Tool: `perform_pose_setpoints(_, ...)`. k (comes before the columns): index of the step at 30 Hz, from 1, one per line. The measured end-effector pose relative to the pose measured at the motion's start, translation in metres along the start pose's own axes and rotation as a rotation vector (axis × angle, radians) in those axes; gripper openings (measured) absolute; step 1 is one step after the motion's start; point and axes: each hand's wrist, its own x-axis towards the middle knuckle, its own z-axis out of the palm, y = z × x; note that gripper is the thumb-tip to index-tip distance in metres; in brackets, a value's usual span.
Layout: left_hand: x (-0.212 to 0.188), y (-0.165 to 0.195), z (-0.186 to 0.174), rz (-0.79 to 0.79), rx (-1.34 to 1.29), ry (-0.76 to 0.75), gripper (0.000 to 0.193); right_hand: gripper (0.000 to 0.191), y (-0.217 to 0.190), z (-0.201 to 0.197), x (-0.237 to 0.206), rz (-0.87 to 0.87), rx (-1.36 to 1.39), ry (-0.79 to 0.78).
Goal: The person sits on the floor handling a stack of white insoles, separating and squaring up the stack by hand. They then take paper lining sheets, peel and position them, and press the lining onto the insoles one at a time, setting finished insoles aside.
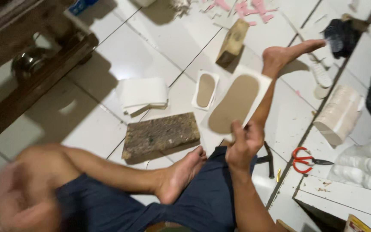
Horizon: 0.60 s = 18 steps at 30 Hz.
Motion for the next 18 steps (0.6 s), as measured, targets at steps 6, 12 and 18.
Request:
perform_pose_setpoints(6, 0.051, -0.014, 0.018, -0.429, -0.371, -0.524, 0.078, 0.049, 0.083, -0.006, 0.072, 0.283, -0.318, -0.061)
perform_pose_setpoints(12, 0.058, -0.016, 0.022, -0.446, -0.171, -0.354, 0.076, 0.061, 0.134, -0.024, 0.059, 0.359, -0.418, -0.135)
perform_pose_setpoints(18, -0.103, 0.025, -0.07, 0.199, 0.435, 0.491, 0.056, 0.037, 0.115, 0.045, 0.061, 0.213, -0.54, -0.414)
